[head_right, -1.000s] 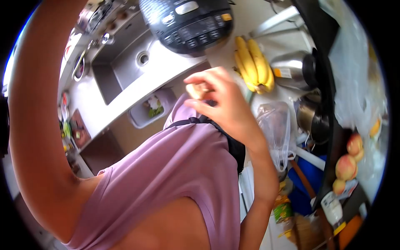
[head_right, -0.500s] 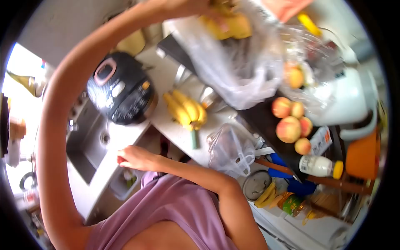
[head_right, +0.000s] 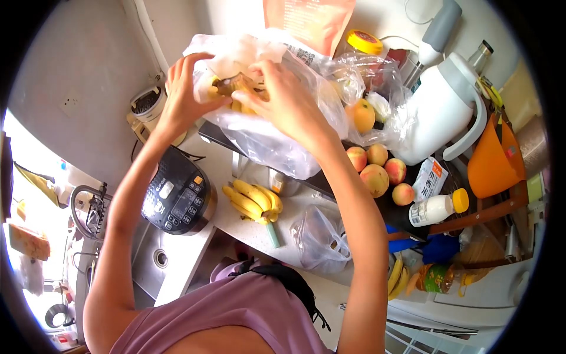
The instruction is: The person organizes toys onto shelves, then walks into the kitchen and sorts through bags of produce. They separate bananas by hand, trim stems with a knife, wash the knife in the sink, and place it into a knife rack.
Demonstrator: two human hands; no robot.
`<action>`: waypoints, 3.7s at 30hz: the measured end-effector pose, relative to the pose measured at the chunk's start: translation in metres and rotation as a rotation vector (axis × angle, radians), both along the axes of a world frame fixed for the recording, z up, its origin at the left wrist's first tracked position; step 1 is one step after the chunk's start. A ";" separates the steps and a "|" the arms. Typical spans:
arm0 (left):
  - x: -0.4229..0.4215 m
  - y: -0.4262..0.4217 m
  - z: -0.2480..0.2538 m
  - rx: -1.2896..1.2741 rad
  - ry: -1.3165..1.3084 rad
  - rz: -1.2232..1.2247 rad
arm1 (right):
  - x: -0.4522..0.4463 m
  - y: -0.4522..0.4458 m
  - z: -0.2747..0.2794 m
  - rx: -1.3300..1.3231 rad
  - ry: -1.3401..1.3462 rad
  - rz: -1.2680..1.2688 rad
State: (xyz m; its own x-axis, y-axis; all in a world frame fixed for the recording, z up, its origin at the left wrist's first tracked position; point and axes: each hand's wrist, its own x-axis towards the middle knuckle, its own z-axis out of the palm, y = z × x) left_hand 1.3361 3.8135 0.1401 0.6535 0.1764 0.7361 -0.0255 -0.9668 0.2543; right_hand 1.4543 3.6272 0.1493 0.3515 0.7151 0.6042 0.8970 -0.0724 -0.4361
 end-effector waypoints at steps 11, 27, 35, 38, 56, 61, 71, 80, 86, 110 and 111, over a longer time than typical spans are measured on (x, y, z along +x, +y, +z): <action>-0.027 0.032 -0.046 -0.908 0.009 -0.522 | 0.036 0.075 0.031 0.089 -0.278 -0.227; -0.034 0.047 -0.061 -1.296 -0.017 -0.588 | 0.095 -0.009 0.052 0.458 0.277 -0.358; -0.015 0.049 -0.086 -1.464 0.057 -0.612 | 0.058 -0.031 0.089 0.155 0.117 -0.283; -0.011 0.045 -0.088 -1.407 0.024 -0.533 | 0.070 0.001 0.065 -0.293 -0.118 -0.147; -0.070 0.037 -0.052 -0.773 -0.281 -0.230 | 0.036 0.013 0.092 0.564 0.119 -0.088; -0.113 -0.036 -0.032 -1.250 -0.459 -0.832 | -0.104 0.072 0.045 0.380 0.419 0.284; -0.304 -0.163 -0.228 -1.817 -1.081 0.471 | -0.329 0.067 -0.227 -0.443 -0.155 0.885; -0.462 -0.240 -0.389 -0.957 0.033 1.441 | -0.389 0.048 -0.284 -0.670 0.207 1.585; -0.539 -0.205 -0.520 -1.234 1.281 1.404 | -0.255 0.047 -0.126 -0.373 0.338 1.241; -0.071 -0.037 -0.035 0.215 -0.026 0.017 | 0.041 0.054 0.083 -0.582 -0.358 0.103; -0.056 -0.028 -0.038 0.275 -0.021 0.010 | 0.045 0.054 0.091 -0.594 -0.357 0.115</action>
State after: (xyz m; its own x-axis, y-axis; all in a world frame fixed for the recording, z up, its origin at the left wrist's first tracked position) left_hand 1.2798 3.7852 0.1019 0.6367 -0.0252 0.7707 -0.0176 -0.9997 -0.0180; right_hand 1.4990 3.6807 0.2402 0.1067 0.9807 0.1638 0.9942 -0.1033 -0.0293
